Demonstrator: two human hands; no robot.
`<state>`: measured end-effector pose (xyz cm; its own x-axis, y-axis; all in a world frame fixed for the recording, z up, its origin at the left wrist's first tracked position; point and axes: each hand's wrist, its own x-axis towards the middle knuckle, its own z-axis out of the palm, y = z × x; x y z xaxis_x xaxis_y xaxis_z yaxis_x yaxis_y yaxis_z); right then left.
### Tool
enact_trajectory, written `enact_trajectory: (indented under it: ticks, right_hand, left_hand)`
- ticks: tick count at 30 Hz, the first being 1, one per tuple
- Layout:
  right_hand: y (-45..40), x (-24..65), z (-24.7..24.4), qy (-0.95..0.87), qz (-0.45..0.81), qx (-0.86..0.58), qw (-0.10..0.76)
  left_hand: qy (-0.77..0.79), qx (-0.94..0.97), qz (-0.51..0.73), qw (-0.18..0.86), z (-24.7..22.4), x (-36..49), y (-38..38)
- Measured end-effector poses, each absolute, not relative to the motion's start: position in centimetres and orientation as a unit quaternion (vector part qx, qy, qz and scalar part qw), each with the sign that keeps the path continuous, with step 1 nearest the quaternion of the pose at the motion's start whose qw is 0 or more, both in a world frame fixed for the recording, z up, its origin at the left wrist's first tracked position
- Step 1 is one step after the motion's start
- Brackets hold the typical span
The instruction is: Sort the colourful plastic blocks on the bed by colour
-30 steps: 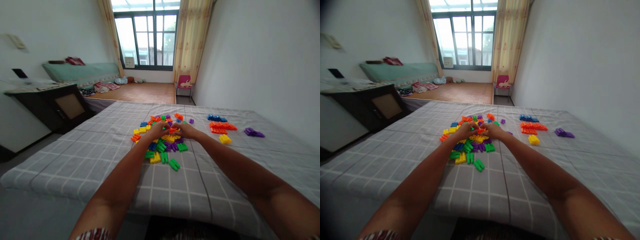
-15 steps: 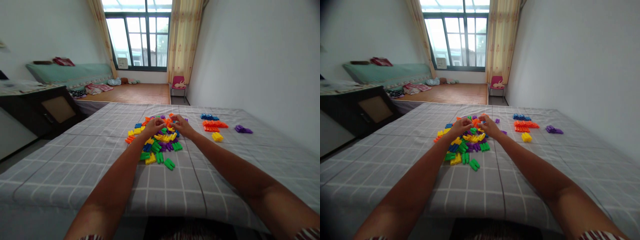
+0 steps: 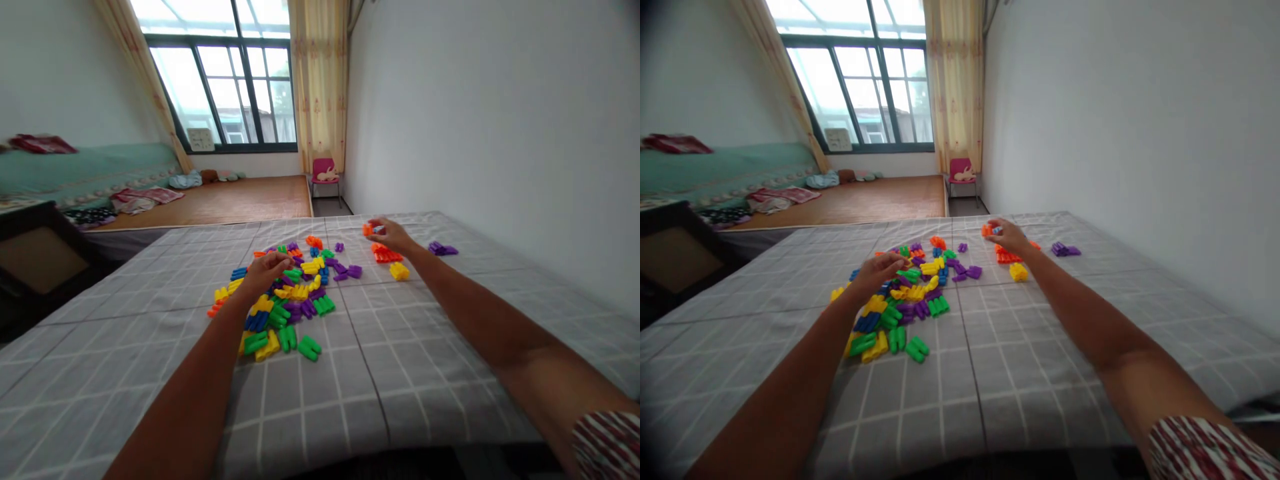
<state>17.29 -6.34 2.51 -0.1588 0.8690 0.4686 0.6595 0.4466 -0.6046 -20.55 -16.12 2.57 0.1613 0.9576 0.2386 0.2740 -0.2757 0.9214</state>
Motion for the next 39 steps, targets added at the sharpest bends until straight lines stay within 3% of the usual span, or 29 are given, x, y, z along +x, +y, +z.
enact_trajectory:
  ticks: [5,9,25,31,36,39]
  right_hand:
    - [-2.8,29.3,2.2,-0.68,0.004,-0.679,0.276]
    - [-1.7,31.9,1.4,-0.71,0.031,-0.678,0.186]
    - [-1.2,31.2,1.9,-0.734,0.045,-0.668,0.112]
    - [-0.4,23.6,4.5,-0.787,-0.034,-0.6,0.14]
    - [-0.8,10.6,3.4,-0.87,-0.002,-0.478,0.121]
    - [-0.6,4.5,1.7,-0.868,0.002,-0.484,0.111]
  left_hand:
    - [0.501,0.622,0.481,0.361,2.2,-22.3,-15.5]
    - [0.522,0.61,0.478,0.355,1.9,-22.7,-15.4]
    - [0.529,0.617,0.479,0.331,0.8,-24.3,-14.9]
    - [0.547,0.625,0.488,0.267,-0.6,-25.5,-13.9]
    - [0.572,0.717,0.378,0.127,-2.0,-25.4,-13.6]
    - [0.572,0.746,0.328,0.091,-2.3,-25.0,-14.0]
